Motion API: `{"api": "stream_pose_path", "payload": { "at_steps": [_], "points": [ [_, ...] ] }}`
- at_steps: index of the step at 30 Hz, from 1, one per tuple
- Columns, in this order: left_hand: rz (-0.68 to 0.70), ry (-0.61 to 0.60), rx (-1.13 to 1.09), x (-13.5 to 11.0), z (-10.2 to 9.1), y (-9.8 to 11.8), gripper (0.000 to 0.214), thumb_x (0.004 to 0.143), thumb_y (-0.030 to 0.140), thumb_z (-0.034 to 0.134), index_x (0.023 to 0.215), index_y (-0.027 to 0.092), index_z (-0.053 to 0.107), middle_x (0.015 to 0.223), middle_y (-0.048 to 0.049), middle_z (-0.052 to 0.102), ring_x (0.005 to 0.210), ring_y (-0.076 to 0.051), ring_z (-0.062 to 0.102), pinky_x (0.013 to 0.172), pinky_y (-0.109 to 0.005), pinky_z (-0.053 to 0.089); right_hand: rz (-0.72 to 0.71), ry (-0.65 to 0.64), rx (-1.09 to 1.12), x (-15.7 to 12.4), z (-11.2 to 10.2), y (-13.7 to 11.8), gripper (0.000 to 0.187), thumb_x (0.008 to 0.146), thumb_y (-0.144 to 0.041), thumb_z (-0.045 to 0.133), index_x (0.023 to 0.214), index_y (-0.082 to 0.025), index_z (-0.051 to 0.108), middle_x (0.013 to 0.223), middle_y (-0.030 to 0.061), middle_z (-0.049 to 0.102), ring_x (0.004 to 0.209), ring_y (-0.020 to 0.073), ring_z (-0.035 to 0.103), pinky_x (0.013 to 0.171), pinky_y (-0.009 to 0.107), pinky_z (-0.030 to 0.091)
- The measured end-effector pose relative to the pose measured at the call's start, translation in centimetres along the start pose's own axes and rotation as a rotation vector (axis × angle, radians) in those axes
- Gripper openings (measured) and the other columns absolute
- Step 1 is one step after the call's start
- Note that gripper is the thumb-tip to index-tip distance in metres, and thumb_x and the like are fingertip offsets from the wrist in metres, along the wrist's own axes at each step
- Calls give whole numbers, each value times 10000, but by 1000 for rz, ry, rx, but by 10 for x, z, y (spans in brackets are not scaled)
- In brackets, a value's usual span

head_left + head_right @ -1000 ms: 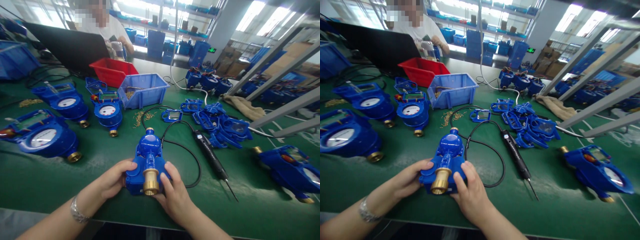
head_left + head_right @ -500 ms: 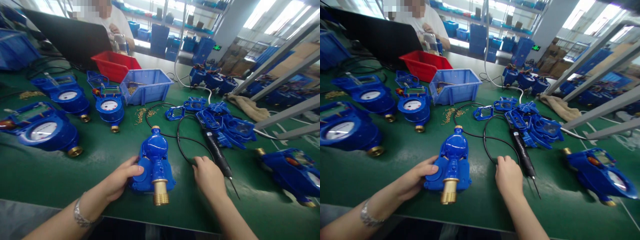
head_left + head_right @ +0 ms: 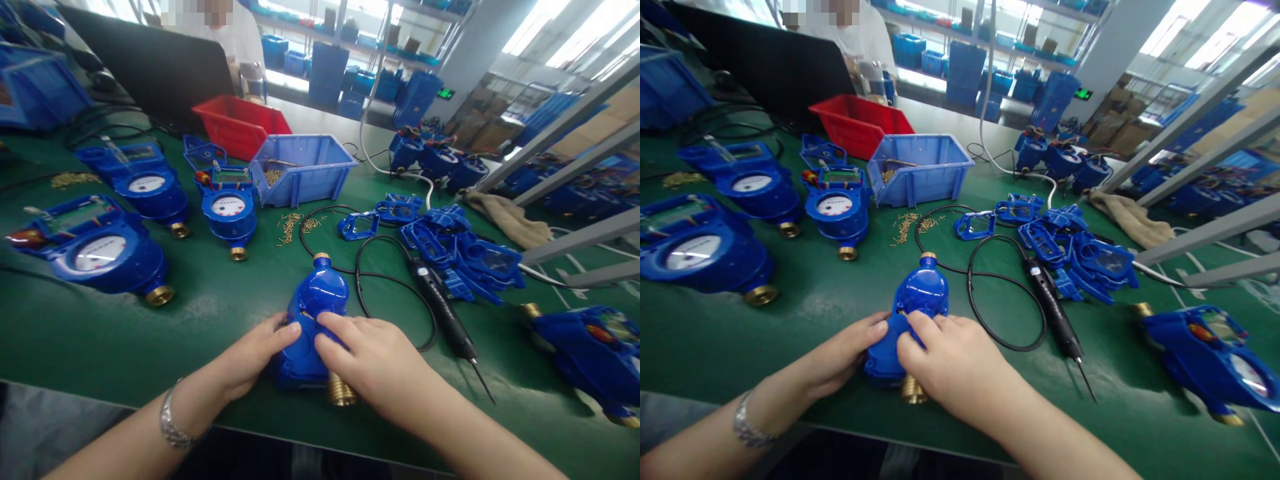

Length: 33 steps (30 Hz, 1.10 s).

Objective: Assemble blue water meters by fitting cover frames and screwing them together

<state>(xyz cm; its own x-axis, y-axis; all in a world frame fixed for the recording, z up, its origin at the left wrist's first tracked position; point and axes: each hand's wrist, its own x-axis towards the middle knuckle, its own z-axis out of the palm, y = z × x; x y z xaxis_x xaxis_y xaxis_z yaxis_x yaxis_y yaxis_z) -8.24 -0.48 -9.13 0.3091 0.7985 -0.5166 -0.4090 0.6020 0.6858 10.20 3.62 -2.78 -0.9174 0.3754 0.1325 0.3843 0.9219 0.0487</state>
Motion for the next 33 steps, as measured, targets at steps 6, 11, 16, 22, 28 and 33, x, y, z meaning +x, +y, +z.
{"api": "stream_pose_path", "payload": {
  "at_steps": [6,11,16,22,28,33],
  "points": [
    [61,-22,13,-1,1,-1,579,718,493,685,1190,176,576,1185,-106,646,1101,-285,569,972,-388,398,114,70,18,9,-10,1,177,879,-177,437,906,-145,609,947,127,676,603,181,636,492,284,468],
    [-28,-74,-65,5,-5,-4,517,811,510,567,1202,173,577,1086,-108,693,996,-268,628,900,-375,442,119,49,31,22,-3,-10,128,855,-184,493,926,-153,594,956,125,671,624,213,640,496,314,491],
    [-70,-106,-73,13,-15,6,408,779,322,655,1144,143,615,1034,-104,708,923,-251,652,831,-336,469,125,-3,225,30,-4,-5,206,869,-157,461,1035,-151,581,1060,120,645,757,215,659,596,321,539],
    [-45,-68,-112,17,-42,26,336,765,281,666,1062,124,649,909,-99,730,828,-233,671,814,-334,491,617,58,532,62,15,68,329,844,-82,494,1148,-191,559,1086,35,646,812,103,648,763,246,531],
    [-15,57,-179,15,-51,35,289,616,269,793,849,130,692,753,-56,725,703,-190,654,691,-265,509,752,-129,342,120,98,134,235,873,-274,568,1060,-133,589,1060,70,622,937,184,612,822,393,513],
    [21,-15,-167,18,-52,33,307,684,273,745,954,138,691,841,-76,731,803,-211,660,759,-282,500,741,-245,254,146,117,147,306,886,-322,543,1139,-150,549,1150,85,575,993,204,587,837,415,504]
  ]
}}
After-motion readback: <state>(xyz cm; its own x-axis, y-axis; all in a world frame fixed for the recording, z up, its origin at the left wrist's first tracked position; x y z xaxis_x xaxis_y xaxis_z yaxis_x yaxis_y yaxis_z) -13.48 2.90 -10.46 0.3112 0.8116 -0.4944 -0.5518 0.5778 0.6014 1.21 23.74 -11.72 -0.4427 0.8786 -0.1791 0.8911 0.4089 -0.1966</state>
